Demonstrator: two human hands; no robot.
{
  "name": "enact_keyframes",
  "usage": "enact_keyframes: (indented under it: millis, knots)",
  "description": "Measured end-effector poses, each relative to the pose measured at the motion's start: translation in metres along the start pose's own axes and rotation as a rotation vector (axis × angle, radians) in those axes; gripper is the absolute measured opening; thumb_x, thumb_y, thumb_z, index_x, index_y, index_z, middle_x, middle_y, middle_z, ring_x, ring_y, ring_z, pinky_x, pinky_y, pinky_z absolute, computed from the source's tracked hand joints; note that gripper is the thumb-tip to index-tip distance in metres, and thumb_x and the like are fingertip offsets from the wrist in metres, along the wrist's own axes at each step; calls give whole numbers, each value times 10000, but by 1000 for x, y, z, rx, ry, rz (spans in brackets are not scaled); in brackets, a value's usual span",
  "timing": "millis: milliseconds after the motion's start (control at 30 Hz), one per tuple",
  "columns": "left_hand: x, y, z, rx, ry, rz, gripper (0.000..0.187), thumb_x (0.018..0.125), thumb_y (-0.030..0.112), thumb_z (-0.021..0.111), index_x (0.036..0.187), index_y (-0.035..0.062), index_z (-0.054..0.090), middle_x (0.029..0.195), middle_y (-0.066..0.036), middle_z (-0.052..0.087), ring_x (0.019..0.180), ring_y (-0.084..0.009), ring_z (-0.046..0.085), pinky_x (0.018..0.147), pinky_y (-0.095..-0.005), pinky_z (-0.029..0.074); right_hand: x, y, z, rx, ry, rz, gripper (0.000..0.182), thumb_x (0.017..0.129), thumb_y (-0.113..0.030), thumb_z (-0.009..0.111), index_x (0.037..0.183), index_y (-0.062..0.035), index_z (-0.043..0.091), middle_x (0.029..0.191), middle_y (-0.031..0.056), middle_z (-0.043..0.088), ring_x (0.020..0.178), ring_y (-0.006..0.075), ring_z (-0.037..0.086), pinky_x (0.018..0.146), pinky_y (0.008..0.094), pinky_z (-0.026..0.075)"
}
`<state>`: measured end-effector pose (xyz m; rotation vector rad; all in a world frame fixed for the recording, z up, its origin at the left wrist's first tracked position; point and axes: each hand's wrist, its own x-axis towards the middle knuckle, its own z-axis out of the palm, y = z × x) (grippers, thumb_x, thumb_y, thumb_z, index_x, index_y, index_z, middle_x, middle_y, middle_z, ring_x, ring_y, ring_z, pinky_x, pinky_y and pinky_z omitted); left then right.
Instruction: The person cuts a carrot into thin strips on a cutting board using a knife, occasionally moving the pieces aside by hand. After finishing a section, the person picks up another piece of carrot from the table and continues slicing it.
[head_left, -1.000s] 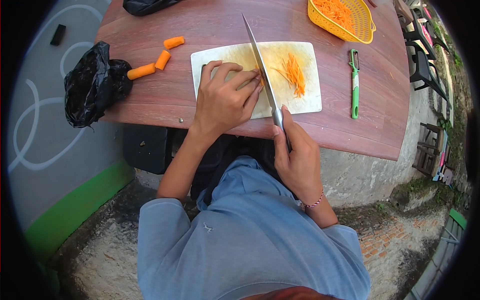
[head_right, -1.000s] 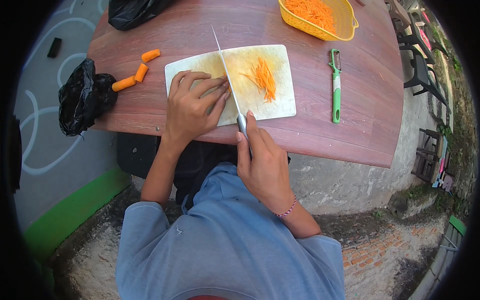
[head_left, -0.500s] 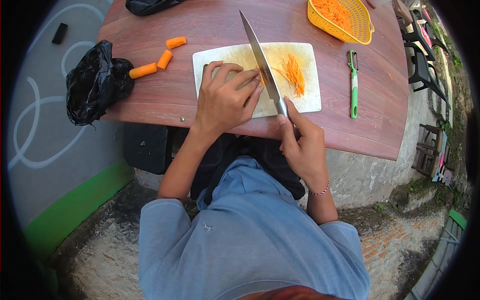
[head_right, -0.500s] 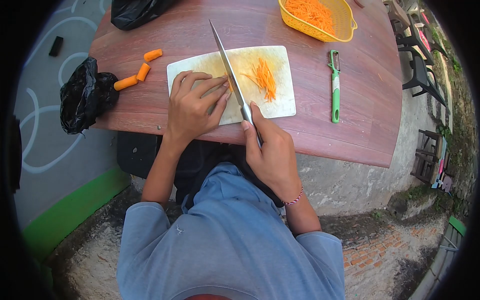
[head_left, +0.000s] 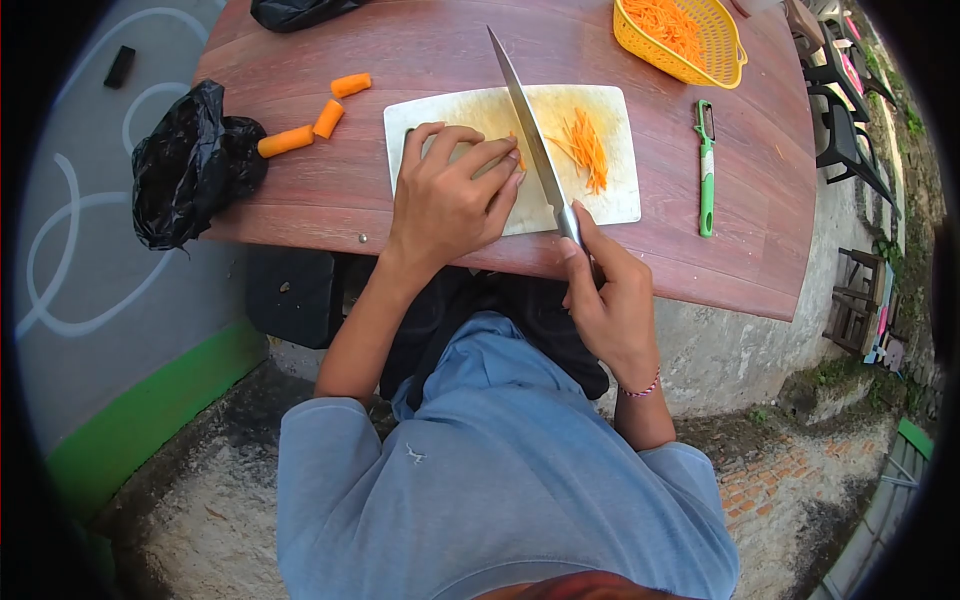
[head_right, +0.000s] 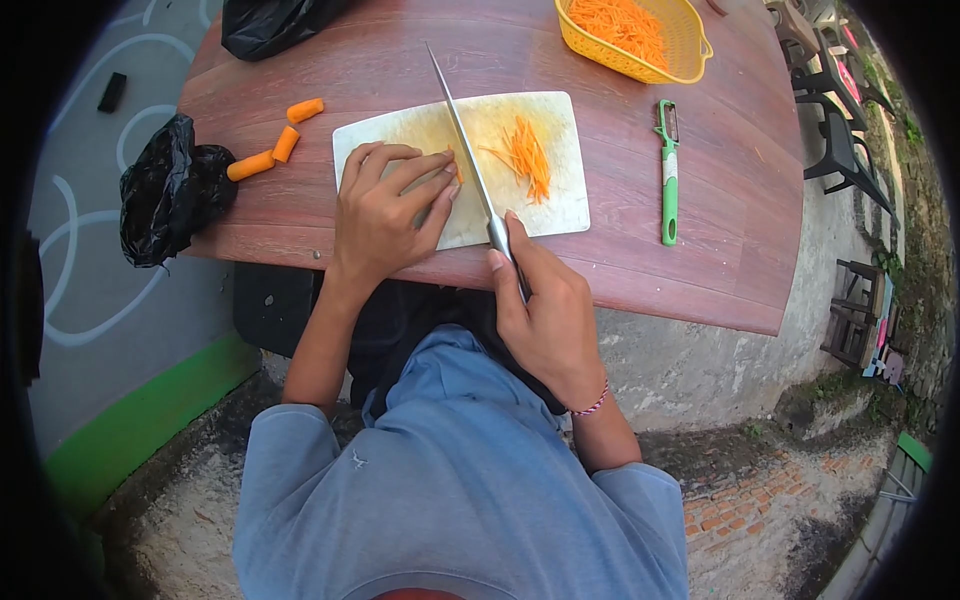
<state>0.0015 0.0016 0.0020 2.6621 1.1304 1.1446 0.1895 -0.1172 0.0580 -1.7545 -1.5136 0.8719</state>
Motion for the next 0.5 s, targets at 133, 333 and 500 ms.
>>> enact_keyframes:
  millis: [133, 333, 500]
  knots:
    - [0, 0, 1, -13, 6, -3, 155, 890, 183, 796, 959, 54, 847, 1111, -26, 814, 1016, -232, 692, 1018, -479, 478, -2, -2, -1, 15, -13, 3, 405, 1056, -113, 665, 1419, 66, 649, 923, 276, 704, 815, 415, 728, 750, 440, 557]
    - [1, 1, -3, 6, -25, -6, 167, 860, 135, 823, 1006, 56, 850, 1133, -14, 817, 1045, -239, 705, 994, -440, 491, -7, -3, 1, 10, -29, -4, 416, 1056, -115, 668, 1430, 66, 640, 969, 285, 717, 853, 417, 741, 772, 441, 569]
    - [1, 1, -2, -1, -24, -5, 171, 863, 140, 820, 1010, 57, 851, 1133, -16, 818, 1047, -242, 704, 995, -443, 491, -12, -7, -1, 6, -33, 0, 420, 1051, -109, 682, 1434, 58, 641, 1071, 287, 748, 998, 432, 765, 853, 428, 590]
